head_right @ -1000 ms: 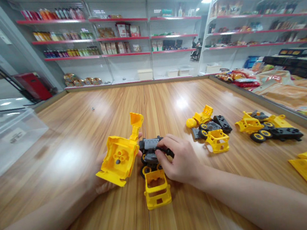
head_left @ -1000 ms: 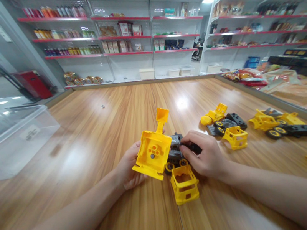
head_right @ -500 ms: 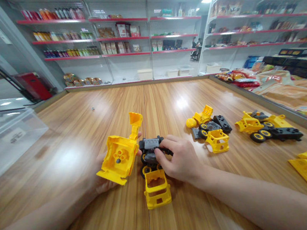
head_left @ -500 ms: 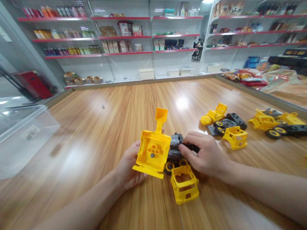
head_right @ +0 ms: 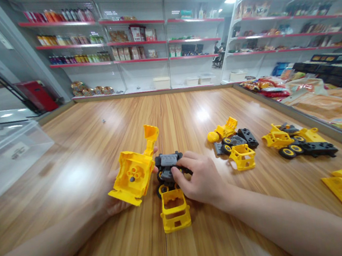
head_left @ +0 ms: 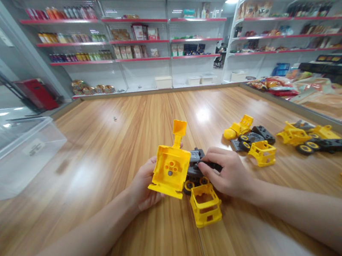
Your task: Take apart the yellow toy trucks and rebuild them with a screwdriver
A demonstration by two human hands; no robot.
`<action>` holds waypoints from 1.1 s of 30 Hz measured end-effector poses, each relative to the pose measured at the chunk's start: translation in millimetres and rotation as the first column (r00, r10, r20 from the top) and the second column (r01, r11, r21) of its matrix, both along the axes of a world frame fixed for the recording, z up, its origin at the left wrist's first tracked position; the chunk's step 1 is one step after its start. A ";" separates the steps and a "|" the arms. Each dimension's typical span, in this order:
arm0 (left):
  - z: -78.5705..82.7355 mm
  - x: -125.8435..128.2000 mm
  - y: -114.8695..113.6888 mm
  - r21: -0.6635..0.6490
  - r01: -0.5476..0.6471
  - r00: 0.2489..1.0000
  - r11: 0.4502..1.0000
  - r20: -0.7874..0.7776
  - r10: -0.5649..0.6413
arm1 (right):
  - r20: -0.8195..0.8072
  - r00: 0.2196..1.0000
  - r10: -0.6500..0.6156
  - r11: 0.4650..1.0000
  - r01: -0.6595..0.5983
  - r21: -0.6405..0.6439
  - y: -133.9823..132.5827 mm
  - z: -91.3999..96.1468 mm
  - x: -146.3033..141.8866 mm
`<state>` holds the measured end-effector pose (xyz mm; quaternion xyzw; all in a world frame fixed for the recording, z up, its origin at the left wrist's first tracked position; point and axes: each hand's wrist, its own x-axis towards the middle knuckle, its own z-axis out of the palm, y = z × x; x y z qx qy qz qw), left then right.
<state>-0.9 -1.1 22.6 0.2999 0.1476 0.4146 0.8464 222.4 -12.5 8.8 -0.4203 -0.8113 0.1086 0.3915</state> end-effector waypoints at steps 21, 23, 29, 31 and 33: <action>-18.5 -3.9 9.2 0.130 -0.167 0.971 0.977 -0.149 0.186 | -0.160 0.986 0.050 0.982 -0.019 0.189 -6.2 -2.8 1.0; -17.8 -3.4 9.9 0.139 -0.182 0.965 0.973 -0.166 0.204 | -0.168 0.984 0.066 0.983 -0.035 0.179 -5.4 -5.8 1.1; -19.3 -0.3 8.2 0.164 -0.149 0.961 0.975 -0.210 0.182 | -0.112 0.988 0.104 0.957 -0.069 0.281 -1.0 -6.1 0.2; -20.6 0.3 7.4 0.163 -0.127 0.963 0.978 -0.216 0.161 | -0.098 0.991 0.096 0.951 -0.063 0.303 -0.6 -5.0 0.3; -21.5 0.2 6.6 0.164 -0.115 0.965 0.980 -0.214 0.149 | -0.096 0.993 0.076 0.953 -0.044 0.300 -0.9 -4.4 0.4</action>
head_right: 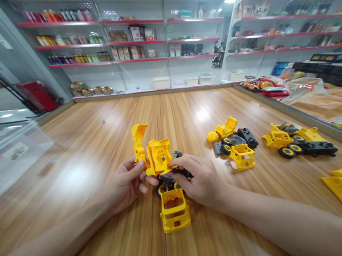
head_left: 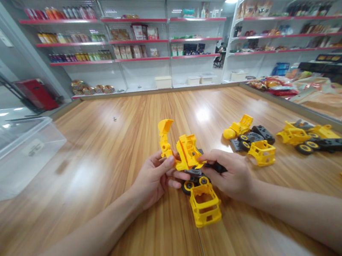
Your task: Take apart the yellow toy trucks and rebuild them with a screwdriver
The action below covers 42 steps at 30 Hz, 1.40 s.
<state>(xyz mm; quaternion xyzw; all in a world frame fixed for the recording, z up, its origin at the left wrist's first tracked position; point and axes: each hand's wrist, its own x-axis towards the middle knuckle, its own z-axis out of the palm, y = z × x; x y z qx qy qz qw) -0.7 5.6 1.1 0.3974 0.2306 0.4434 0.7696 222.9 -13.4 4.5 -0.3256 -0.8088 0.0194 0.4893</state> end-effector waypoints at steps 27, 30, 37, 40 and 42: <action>4.5 -5.7 -3.6 0.087 0.030 0.998 0.996 0.060 -0.035 | -0.087 0.986 -0.144 0.985 0.134 -0.111 -1.6 -0.7 -1.6; 5.3 -6.9 -2.3 0.046 0.039 0.995 0.998 0.089 -0.043 | -0.087 0.985 -0.146 0.985 0.137 -0.104 -2.1 -0.3 -1.4; 2.6 -8.2 -0.4 0.006 -0.031 0.995 1.000 0.092 0.030 | -0.102 0.986 -0.129 0.990 0.121 -0.079 -1.1 0.1 -1.6; 3.9 -8.7 -1.3 -0.013 -0.047 0.996 0.999 0.080 0.048 | -0.114 0.985 -0.132 0.989 0.124 -0.082 -0.8 -0.2 -1.5; 5.7 -8.6 -2.4 -0.028 -0.063 0.994 0.998 0.085 0.065 | -0.117 0.982 -0.145 0.987 0.136 -0.083 -1.0 -0.5 -1.3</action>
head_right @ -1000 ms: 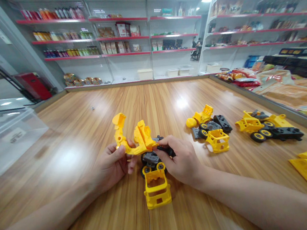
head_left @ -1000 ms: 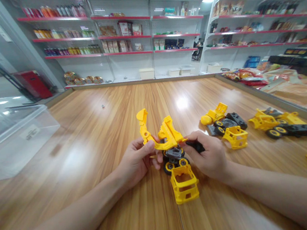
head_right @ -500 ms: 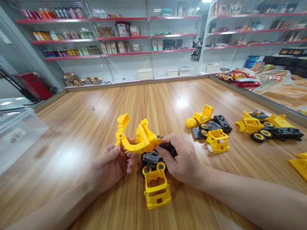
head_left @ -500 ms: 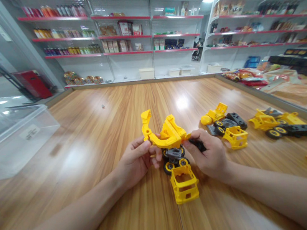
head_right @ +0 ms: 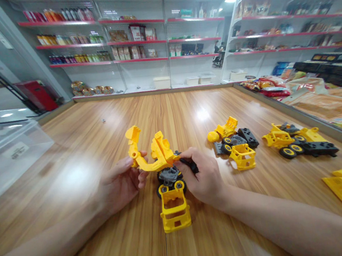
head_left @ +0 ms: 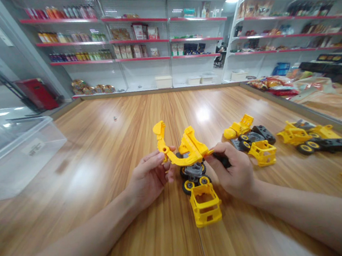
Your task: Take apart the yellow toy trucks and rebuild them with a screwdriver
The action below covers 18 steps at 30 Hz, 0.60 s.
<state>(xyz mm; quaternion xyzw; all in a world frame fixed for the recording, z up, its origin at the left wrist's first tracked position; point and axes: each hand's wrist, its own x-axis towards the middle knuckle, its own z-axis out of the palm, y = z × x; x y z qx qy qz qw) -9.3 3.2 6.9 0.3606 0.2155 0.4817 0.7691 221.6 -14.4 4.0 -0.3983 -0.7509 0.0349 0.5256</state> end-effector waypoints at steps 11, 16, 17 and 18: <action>-2.9 0.9 -1.9 0.094 0.002 1.000 0.996 0.021 -0.004 | -0.094 0.994 0.046 0.992 -0.057 -0.116 3.0 -5.5 2.5; -2.2 8.3 -5.6 0.135 -0.032 0.998 0.990 -0.044 0.038 | -0.079 0.992 0.103 0.978 -0.115 -0.176 1.0 -3.4 1.6; -2.4 9.8 -6.2 0.146 -0.030 0.997 0.989 -0.062 0.040 | -0.080 0.991 0.109 0.974 -0.123 -0.191 0.7 -3.3 1.4; -2.8 11.0 -6.7 0.161 -0.026 0.996 0.987 -0.080 0.040 | -0.087 0.990 0.113 0.970 -0.129 -0.204 0.4 -3.4 1.1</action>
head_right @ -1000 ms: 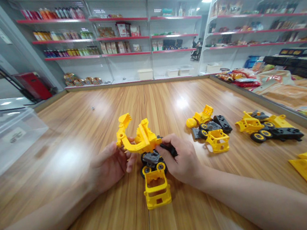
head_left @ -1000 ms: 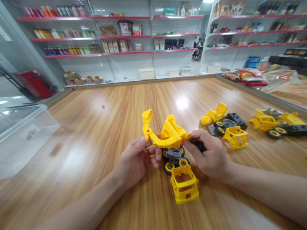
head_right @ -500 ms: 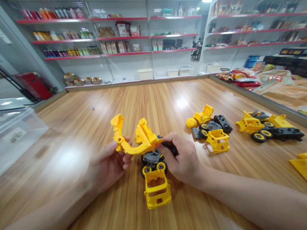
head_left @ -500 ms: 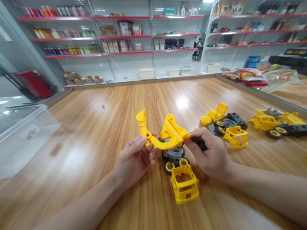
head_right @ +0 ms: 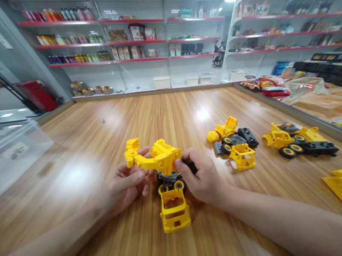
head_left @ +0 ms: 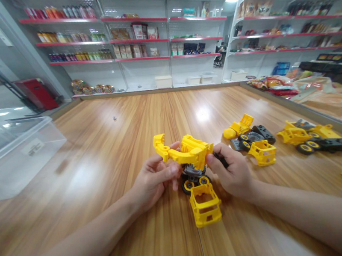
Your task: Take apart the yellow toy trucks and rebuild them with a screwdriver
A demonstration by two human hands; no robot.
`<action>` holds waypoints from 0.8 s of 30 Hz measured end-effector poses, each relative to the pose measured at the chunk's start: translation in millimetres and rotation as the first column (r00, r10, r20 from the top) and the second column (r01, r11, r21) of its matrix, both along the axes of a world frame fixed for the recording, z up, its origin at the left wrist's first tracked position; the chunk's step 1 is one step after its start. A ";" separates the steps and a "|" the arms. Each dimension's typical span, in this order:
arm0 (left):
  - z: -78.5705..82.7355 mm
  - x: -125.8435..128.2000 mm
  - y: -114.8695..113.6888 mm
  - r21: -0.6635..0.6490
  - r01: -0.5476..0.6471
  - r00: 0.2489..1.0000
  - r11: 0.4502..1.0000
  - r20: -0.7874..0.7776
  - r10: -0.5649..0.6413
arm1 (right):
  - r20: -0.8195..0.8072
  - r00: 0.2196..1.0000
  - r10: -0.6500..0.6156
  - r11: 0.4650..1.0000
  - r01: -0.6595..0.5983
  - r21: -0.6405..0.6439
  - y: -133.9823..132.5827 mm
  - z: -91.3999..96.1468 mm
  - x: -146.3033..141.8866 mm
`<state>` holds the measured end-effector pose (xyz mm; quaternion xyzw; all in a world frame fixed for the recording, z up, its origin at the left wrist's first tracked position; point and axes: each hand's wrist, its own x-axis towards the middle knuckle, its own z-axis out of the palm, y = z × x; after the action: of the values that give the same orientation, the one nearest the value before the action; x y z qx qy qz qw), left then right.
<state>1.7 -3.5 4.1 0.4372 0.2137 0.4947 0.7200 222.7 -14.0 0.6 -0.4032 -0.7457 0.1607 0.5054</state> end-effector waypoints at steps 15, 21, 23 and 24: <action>-7.3 0.0 -8.5 0.835 0.007 0.708 0.550 -0.393 0.587 | -0.019 0.986 0.168 0.978 -0.170 -0.118 -1.3 1.2 -4.9; -12.4 1.1 -8.5 0.876 -0.091 0.647 0.474 -0.310 0.697 | -0.008 0.990 0.138 0.986 -0.139 -0.096 -3.2 2.6 -6.9; -12.6 1.9 -9.5 0.842 -0.120 0.657 0.526 -0.330 0.678 | 0.023 0.996 0.091 0.996 -0.090 -0.026 -4.5 4.2 -6.8; -12.9 2.2 -9.6 0.816 -0.139 0.656 0.561 -0.349 0.669 | 0.038 0.997 0.070 0.997 -0.071 0.013 -5.2 4.7 -6.6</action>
<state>3.9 -13.1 -8.8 0.7565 0.3257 0.5219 0.2219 216.1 -19.1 5.3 -0.3760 -0.7699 0.1658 0.4883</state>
